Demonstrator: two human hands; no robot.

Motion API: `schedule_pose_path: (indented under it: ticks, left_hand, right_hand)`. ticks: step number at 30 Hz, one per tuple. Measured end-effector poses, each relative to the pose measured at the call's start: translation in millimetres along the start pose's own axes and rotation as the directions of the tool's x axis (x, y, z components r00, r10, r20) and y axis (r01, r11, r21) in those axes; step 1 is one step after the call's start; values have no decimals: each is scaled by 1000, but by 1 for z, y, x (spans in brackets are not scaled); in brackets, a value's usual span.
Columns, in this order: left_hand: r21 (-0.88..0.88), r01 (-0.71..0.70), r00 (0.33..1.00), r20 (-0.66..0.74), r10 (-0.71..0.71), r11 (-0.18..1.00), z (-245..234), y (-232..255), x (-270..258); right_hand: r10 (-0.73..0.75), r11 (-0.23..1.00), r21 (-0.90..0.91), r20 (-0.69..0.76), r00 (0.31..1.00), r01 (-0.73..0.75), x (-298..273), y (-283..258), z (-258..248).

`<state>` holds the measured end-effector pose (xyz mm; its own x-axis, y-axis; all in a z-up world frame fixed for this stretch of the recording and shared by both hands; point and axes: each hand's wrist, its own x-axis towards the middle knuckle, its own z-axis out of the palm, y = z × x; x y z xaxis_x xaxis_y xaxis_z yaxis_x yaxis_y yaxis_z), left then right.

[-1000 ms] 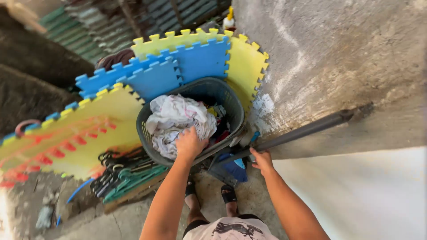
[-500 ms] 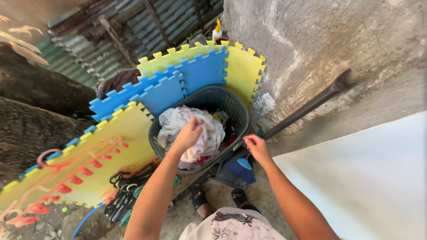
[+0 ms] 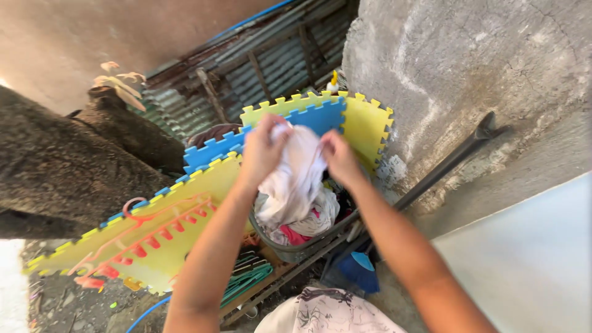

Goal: The person is hanging laundry by placing garments on hangers and then using a reaching pole to hook the hangers onto a high clothesline.

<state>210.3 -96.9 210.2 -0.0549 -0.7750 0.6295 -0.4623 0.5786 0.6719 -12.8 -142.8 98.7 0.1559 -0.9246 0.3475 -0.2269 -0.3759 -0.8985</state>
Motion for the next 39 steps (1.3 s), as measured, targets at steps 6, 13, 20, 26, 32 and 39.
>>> schedule_pose_path:
  ticks: [6, 13, 20, 26, 32, 39]
  left_hand:
    - [423, 185, 979, 0, -204, 887, -85, 55, 31]
    - [764, -60, 933, -185, 307, 642, -60, 77, 27]
    - [20, 135, 991, -24, -134, 991, -37, 150, 30]
    - [80, 139, 935, -339, -104, 987, -87, 187, -5]
    - [195, 55, 803, -591, 72, 979, -150, 269, -73]
    - [299, 213, 742, -669, 46, 930, -187, 316, -170]
  right_hand:
    - [-459, 888, -105, -114, 881, 448, 83, -91, -53]
    - [-545, 810, -181, 115, 830, 557, 99, -174, -41]
    - [-381, 824, 564, 485, 787, 51, 68, -213, -33]
    - [-471, 721, 692, 521, 712, -29, -27, -160, -4]
    - [-434, 891, 424, 688, 582, 163, -85, -153, 48]
    - [-509, 840, 537, 729, 458, 77, -184, -226, 124]
